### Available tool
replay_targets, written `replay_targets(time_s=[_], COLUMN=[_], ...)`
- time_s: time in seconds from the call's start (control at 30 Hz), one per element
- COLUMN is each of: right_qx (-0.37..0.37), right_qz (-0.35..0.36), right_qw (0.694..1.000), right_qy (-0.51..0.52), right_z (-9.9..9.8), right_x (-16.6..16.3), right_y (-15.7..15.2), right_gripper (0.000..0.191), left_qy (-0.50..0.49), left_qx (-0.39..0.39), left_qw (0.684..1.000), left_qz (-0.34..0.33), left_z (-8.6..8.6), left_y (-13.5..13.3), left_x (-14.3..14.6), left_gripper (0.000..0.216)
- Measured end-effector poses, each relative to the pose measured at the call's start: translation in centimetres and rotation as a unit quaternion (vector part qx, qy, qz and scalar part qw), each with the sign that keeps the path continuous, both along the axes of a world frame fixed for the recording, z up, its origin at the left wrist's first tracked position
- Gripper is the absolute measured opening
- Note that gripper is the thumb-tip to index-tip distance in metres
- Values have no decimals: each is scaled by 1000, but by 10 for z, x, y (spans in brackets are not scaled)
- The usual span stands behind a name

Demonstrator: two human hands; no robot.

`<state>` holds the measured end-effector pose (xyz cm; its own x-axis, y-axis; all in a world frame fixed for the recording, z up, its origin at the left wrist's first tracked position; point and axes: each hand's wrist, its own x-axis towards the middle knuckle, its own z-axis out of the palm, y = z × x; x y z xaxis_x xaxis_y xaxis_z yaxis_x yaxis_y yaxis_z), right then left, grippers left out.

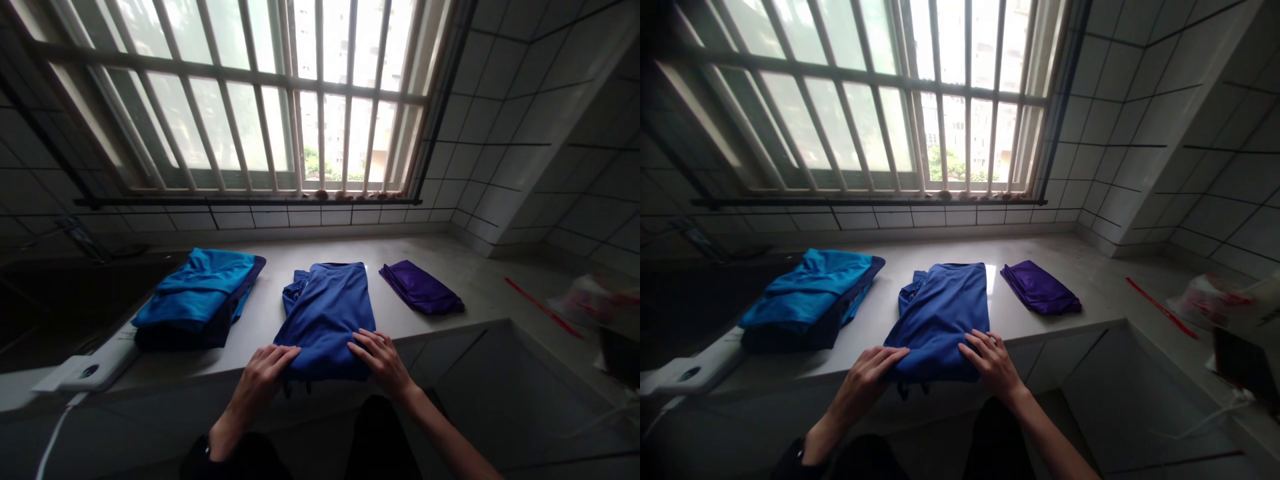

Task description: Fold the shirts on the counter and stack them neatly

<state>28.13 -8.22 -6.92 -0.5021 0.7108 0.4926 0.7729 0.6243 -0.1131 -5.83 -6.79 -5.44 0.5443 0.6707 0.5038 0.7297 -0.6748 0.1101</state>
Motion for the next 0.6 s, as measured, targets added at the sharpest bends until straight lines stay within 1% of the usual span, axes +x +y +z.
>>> replay_targets(time_s=[0.07,0.13,0.17,0.23,0.27,0.33,0.37,0.4,0.43,0.47,0.53,0.6], right_qx=[-7,-35,-52,-74,-75,-44,-27,-13,-6,-9,-46,-118], right_qz=[27,33,21,-31,-82,-183,-207,-216,-209,-194,-176,-199], right_qw=[998,990,984,972,965,948,942,939,941,947,961,965], right_qy=[65,134,167,221,236,257,264,268,266,257,210,122], right_z=[15,39,53,82,95,117,124,129,130,129,118,99], right_x=[3,6,7,4,0,-9,-15,-21,-26,-31,-39,-46], right_y=[3,12,20,43,56,79,87,92,94,94,91,88], right_gripper=[53,40,34,27,27,36,39,42,44,45,47,50], left_qy=[-43,-83,-100,-116,-120,-123,-128,-128,-122,-111,-70,-27], left_qx=[-5,-3,0,4,9,21,26,23,16,3,-40,-89], left_qw=[999,996,993,985,980,971,968,968,970,975,983,983], left_qz=[5,35,61,127,159,201,216,217,208,194,163,161], left_z=[15,36,50,79,93,115,122,124,123,118,99,77], left_y=[-2,5,12,35,48,74,84,92,97,100,100,98], left_x=[-4,-5,-3,8,16,34,44,53,60,67,77,82], left_gripper=[49,38,34,32,34,45,48,50,50,50,49,46])
